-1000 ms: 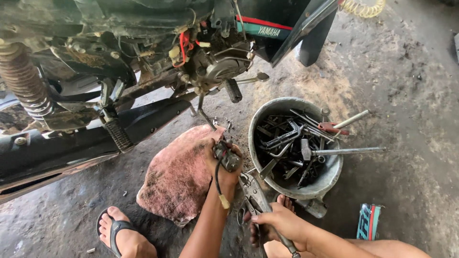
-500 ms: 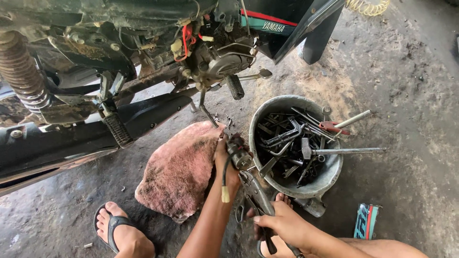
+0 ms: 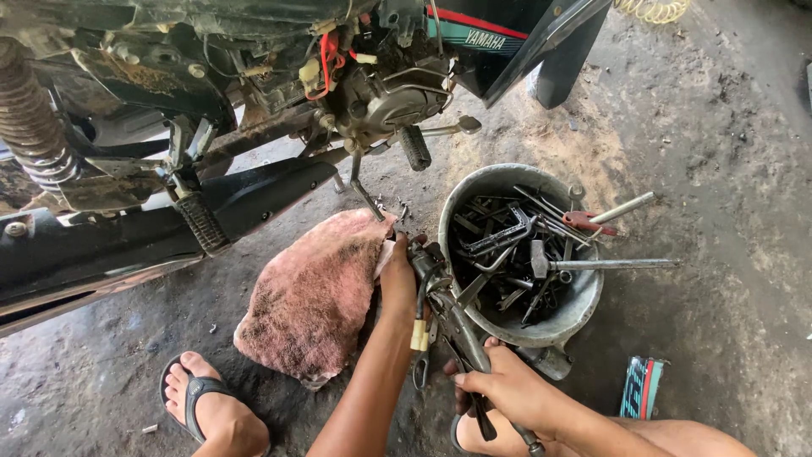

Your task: The person cleans a cylindrical motorcycle part with a cloth, then uses pliers to grip and manipulate it. They also use a screwdriver to work on the part while it rests on a cloth on the floor.

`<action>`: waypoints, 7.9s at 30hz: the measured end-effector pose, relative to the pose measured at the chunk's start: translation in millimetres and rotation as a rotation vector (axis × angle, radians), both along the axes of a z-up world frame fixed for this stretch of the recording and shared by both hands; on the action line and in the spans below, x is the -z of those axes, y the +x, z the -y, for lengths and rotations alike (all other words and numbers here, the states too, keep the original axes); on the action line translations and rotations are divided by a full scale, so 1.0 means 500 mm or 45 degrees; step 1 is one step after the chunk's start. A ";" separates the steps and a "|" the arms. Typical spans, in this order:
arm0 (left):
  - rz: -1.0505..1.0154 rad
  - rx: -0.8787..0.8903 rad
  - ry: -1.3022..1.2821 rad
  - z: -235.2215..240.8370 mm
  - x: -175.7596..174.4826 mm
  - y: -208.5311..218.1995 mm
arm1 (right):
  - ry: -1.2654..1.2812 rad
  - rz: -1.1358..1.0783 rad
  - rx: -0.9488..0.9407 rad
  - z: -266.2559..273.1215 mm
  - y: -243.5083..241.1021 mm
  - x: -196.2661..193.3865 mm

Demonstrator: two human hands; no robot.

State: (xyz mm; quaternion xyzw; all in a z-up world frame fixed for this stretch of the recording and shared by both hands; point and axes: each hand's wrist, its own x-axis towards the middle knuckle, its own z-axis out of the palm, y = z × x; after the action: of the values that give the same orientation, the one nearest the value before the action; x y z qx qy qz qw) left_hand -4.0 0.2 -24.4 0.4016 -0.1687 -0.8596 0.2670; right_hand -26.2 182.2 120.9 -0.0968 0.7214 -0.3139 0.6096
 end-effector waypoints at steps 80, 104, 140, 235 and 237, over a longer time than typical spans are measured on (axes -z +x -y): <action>-0.829 0.021 0.269 -0.025 -0.128 0.036 | -0.232 0.648 0.376 -0.048 0.048 0.015; -1.041 -0.021 0.095 -0.036 -0.133 0.039 | -0.206 0.828 0.425 -0.048 0.044 0.008; -0.843 -0.291 0.114 -0.009 -0.084 0.025 | -0.229 0.370 0.045 -0.057 0.025 0.046; -0.838 -0.300 0.733 -0.005 -0.052 0.033 | -0.159 0.668 0.233 -0.114 0.024 0.094; -0.881 -0.315 0.779 -0.005 -0.058 0.033 | -0.109 0.632 0.201 -0.097 0.024 0.069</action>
State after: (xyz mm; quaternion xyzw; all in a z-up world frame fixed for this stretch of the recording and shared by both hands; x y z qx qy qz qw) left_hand 12.3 2.5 4.5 0.1689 0.2401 -0.9148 0.2775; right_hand -14.0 230.7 86.3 0.0141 0.5413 -0.4048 0.7369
